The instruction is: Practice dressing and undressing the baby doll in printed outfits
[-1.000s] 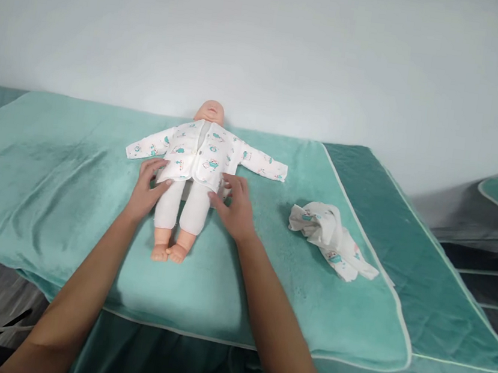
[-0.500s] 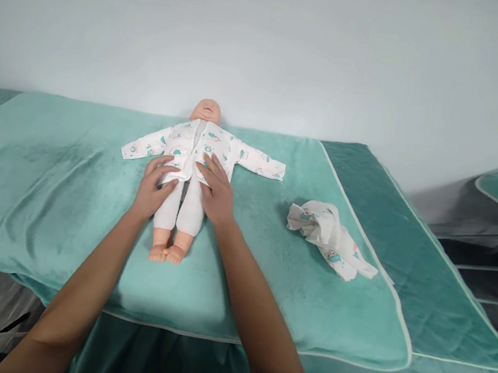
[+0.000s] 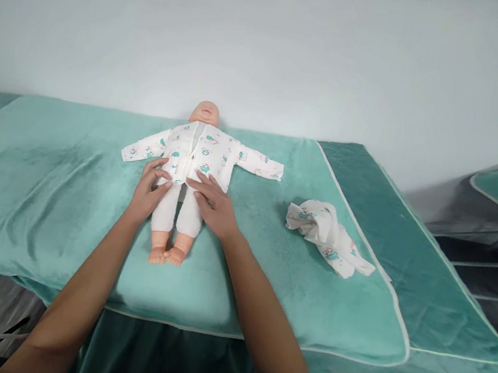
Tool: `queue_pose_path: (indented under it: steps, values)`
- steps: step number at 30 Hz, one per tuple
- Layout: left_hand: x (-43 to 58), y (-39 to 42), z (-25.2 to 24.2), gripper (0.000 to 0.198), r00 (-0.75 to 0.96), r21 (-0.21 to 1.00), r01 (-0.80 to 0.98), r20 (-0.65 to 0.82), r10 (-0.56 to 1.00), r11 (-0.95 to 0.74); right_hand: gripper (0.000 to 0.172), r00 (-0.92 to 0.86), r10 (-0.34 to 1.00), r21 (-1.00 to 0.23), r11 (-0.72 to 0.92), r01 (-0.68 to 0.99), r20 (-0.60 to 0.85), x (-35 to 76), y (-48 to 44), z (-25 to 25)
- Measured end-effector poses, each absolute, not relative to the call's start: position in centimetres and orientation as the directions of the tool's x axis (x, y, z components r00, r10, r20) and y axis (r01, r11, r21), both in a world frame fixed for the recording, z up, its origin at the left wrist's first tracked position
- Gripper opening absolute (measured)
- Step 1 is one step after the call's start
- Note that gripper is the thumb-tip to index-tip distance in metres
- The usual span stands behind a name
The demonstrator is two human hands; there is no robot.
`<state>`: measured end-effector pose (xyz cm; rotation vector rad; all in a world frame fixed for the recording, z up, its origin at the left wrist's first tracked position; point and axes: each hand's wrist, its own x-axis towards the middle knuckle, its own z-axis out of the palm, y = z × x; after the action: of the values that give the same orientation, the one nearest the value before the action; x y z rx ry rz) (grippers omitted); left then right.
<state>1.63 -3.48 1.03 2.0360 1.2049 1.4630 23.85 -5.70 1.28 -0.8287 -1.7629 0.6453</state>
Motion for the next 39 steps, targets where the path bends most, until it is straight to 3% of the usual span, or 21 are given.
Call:
queue_pose_path:
  steps: [4, 7, 10, 13, 16, 19, 21, 25, 29, 31, 33, 36, 39]
  values:
    - [1.6, -3.3, 0.9, 0.021, 0.041, 0.730, 0.421, 0.579, 0.815, -0.539, 0.023, -0.120, 0.874, -0.871, 0.483, 0.095, 0.471, 24.3, -7.8, 1.0]
    - [1.4, -3.3, 0.7, 0.021, 0.014, 0.780, 0.350, 0.549, 0.836, -0.518, 0.025, 0.034, 0.891, -0.872, 0.435, 0.227, 0.453, 26.0, -8.8, 0.3]
    - [1.1, -3.7, 0.4, 0.018, 0.007, 0.811, 0.318, 0.516, 0.856, -0.491, 0.033, 0.121, 0.816, -0.685, 0.382, 0.620, 0.565, 29.4, -9.8, -0.2]
    - [0.6, -4.6, 0.1, 0.018, 0.020, 0.819, 0.318, 0.497, 0.868, -0.477, 0.042, 0.174, 0.777, -0.398, 0.105, 0.912, 0.605, 33.9, -12.1, -0.4]
    - [0.1, -6.1, 0.0, 0.024, 0.047, 0.815, 0.329, 0.490, 0.870, -0.477, 0.066, 0.366, 0.742, -0.280, -0.247, 0.928, 0.561, 38.3, -15.0, -0.4]
    - [0.0, -7.6, 0.0, 0.029, 0.088, 0.797, 0.355, 0.491, 0.867, -0.488, 0.067, 0.513, 0.749, -0.338, -0.396, 0.854, 0.420, 41.1, -16.6, -0.3]
    - [0.2, -8.6, -0.1, 0.033, 0.113, 0.783, 0.386, 0.485, 0.867, -0.488, 0.060, 0.516, 0.786, -0.395, -0.378, 0.837, 0.340, 41.2, -16.6, 0.0]
    - [0.9, -10.6, 0.1, 0.041, 0.161, 0.786, 0.454, 0.392, 0.906, -0.421, 0.059, 0.396, 0.876, -0.602, -0.164, 0.782, 0.275, 37.7, -15.0, 2.1]
    - [1.1, -12.6, 2.0, 0.043, 0.218, 0.792, 0.474, 0.319, 0.922, -0.386, 0.047, 0.274, 0.930, -0.869, 0.087, 0.488, 0.246, 31.6, -14.0, 6.6]
    - [1.2, -13.8, 3.8, 0.044, 0.222, 0.803, 0.436, 0.341, 0.913, -0.406, 0.047, 0.163, 0.976, -0.951, 0.091, 0.296, 0.144, 28.6, -14.0, 9.0]
    - [1.5, -15.0, 5.9, 0.050, 0.261, 0.825, 0.351, 0.368, 0.892, -0.443, 0.043, 0.032, 0.996, -0.984, 0.075, 0.162, 0.081, 26.0, -14.2, 11.1]
    - [2.1, -16.2, 8.5, 0.076, 0.341, 0.825, 0.275, 0.397, 0.852, -0.494, 0.040, -0.192, 0.977, -0.996, 0.092, -0.008, 0.092, 23.2, -14.7, 13.2]
    - [2.4, -16.3, 9.9, 0.089, 0.307, 0.761, 0.348, 0.459, 0.834, -0.547, 0.048, -0.410, 0.892, -0.978, 0.207, -0.004, 0.191, 22.1, -15.3, 14.6]
